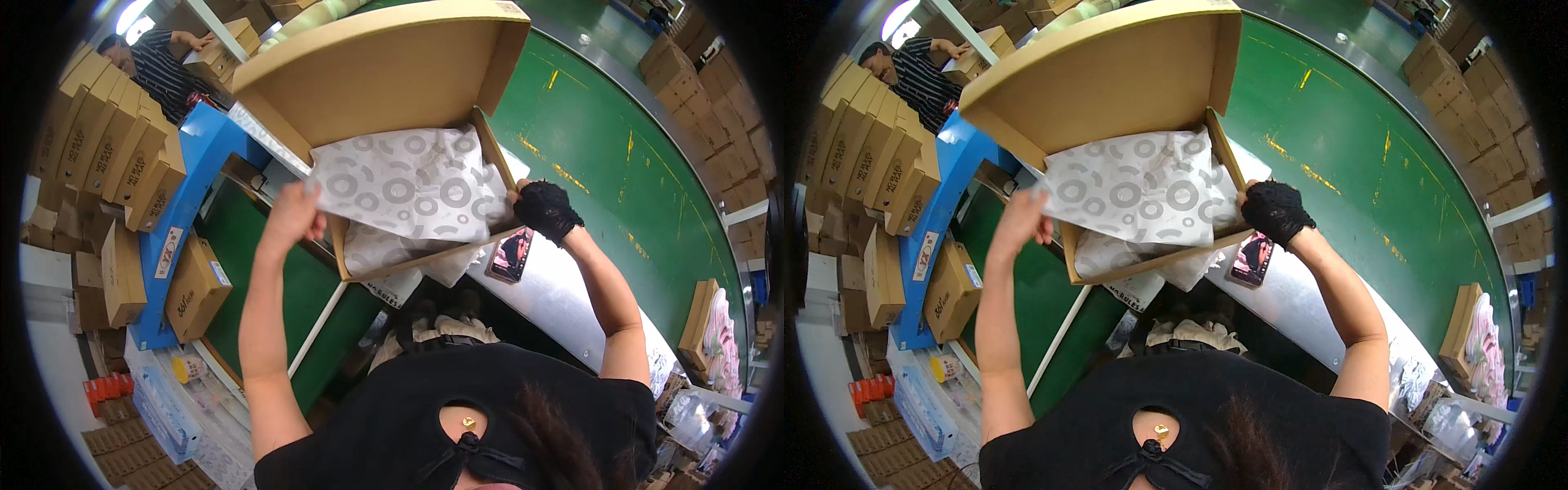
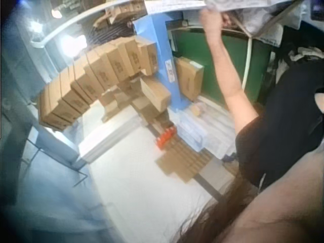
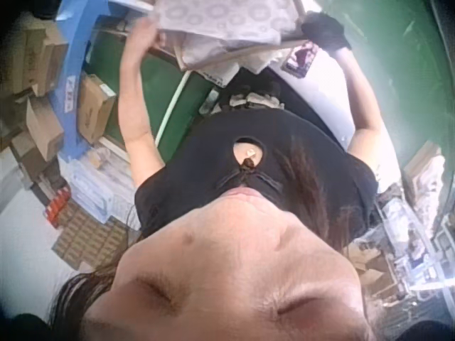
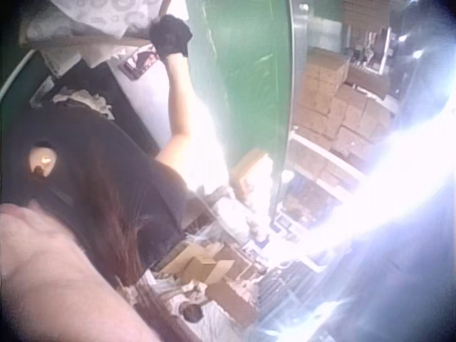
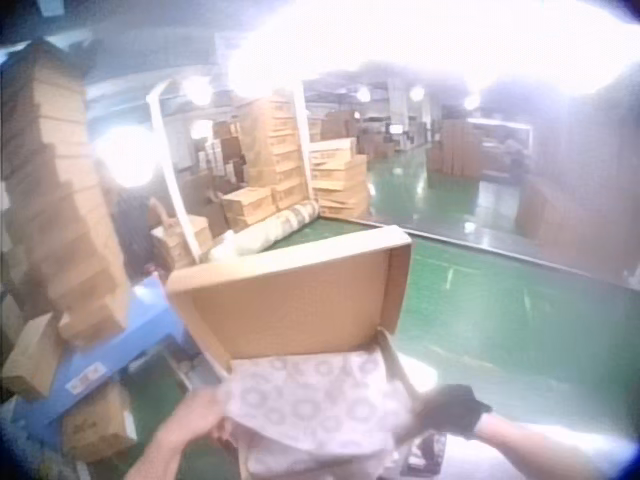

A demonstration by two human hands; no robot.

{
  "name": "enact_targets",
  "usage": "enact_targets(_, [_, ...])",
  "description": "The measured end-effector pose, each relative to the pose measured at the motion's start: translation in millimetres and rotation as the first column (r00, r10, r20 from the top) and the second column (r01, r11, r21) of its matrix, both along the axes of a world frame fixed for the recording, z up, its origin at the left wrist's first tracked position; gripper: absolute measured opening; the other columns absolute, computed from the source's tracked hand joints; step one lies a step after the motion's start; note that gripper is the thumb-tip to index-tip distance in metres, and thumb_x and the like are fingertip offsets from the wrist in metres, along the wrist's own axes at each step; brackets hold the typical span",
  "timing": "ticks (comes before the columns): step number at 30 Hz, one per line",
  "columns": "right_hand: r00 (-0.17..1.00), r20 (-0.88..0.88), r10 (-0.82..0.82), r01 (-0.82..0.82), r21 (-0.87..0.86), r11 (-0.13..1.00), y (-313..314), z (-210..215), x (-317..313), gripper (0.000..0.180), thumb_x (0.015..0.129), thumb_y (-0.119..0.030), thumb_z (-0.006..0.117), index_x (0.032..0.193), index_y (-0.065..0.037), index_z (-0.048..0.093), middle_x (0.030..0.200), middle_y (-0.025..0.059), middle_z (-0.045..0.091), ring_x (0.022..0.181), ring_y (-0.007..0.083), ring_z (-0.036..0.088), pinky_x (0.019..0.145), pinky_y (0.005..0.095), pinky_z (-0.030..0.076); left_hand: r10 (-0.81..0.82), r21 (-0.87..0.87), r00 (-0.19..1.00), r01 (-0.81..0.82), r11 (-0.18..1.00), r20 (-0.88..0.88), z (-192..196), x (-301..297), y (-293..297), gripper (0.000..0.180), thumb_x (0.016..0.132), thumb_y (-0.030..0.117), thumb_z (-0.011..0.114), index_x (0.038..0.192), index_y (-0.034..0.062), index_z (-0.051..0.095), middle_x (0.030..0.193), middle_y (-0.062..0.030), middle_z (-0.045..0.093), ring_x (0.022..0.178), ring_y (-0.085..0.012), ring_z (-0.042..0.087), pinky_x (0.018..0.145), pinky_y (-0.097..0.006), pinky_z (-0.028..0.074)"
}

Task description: The person lines shoe boxes with wrapping paper, packs shoes into the boxes, closes the lids, and places the packaged boxes onto the conveyor belt.

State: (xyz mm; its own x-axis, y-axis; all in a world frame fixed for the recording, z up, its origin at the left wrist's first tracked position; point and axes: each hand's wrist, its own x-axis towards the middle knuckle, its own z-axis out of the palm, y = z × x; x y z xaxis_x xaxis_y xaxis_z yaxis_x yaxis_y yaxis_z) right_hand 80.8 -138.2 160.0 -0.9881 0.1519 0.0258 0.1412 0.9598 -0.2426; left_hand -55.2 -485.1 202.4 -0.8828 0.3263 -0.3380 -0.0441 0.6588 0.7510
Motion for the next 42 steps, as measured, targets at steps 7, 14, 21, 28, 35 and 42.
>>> enact_targets(7, [0.736,-0.501,0.455,-0.571,-0.099,0.815,10,-9,-66,0.02,0.076,-0.012,0.054,0.094,-0.002,0.053,0.104,0.02,0.046,0.091,0.0336,0.051,0.074,0.0384,0.046,0.042,0.795,0.999,-0.001,0.606,-0.031,15,-2,71,0.037,0.088,0.032,0.046,0.098,-0.0029,0.052,0.089,-0.015,0.06,0.078,-0.023,0.061,0.066,-0.033,0.049])
enact_targets(14, [0.893,-0.419,0.164,-0.349,-0.413,0.841,11,54,-97,0.049,0.079,-0.03,0.058,0.119,-0.006,0.043,0.097,0.0197,0.057,0.092,0.0292,0.055,0.078,0.0356,0.044,-0.507,-0.3,0.664,0.41,0.861,-0.549,-52,4,59,0.045,0.071,0.01,0.06,0.114,0.0029,0.05,0.115,-0.0203,0.049,0.107,-0.0354,0.047,0.088,-0.039,0.04])
enact_targets(21, [0.742,-0.579,0.337,-0.536,-0.211,0.817,13,8,-70,0.023,0.076,-0.018,0.059,0.094,-0.004,0.055,0.088,0.0161,0.055,0.084,0.0323,0.054,0.074,0.0375,0.045,-0.687,-0.681,0.4,0.183,0.709,-0.607,-75,-27,81,0.049,0.069,0.009,0.059,0.116,0.0074,0.047,0.117,-0.0186,0.042,0.095,-0.0384,0.051,0.07,-0.043,0.048])
enact_targets(28, [0.76,-0.622,-0.187,-0.16,-0.459,0.874,-13,17,-46,0.024,0.073,-0.015,0.064,0.09,-0.004,0.052,0.075,0.0139,0.053,0.065,0.0264,0.055,0.057,0.0335,0.043,-0.598,-0.585,0.5,0.204,0.785,-0.627,15,-13,127,0.025,0.071,0.008,0.05,0.092,0.0074,0.062,0.089,-0.0214,0.057,0.086,-0.0393,0.053,0.072,-0.046,0.043])
enact_targets(35, [0.531,-0.847,-0.03,-0.41,-0.288,0.865,-58,36,-13,0.027,0.068,-0.006,0.068,0.088,-0.003,0.049,0.077,0.0098,0.056,0.06,0.0178,0.056,0.055,0.0266,0.045,-0.626,-0.77,0.701,0.175,0.614,-0.341,55,-8,145,0.019,0.068,0.01,0.05,0.079,0.0036,0.064,0.087,-0.0217,0.059,0.084,-0.0399,0.055,0.074,-0.045,0.044])
enact_targets(42, [0.809,-0.562,-0.17,-0.13,-0.454,0.881,-91,17,-55,0.028,0.068,-0.018,0.069,0.077,-0.003,0.048,0.074,0.0155,0.054,0.066,0.0298,0.056,0.057,0.0359,0.046,-0.734,-0.828,0.598,0.2,0.524,-0.321,68,10,153,0.019,0.066,0.006,0.051,0.077,-0.0038,0.063,0.083,-0.0248,0.059,0.081,-0.039,0.058,0.071,-0.045,0.046])
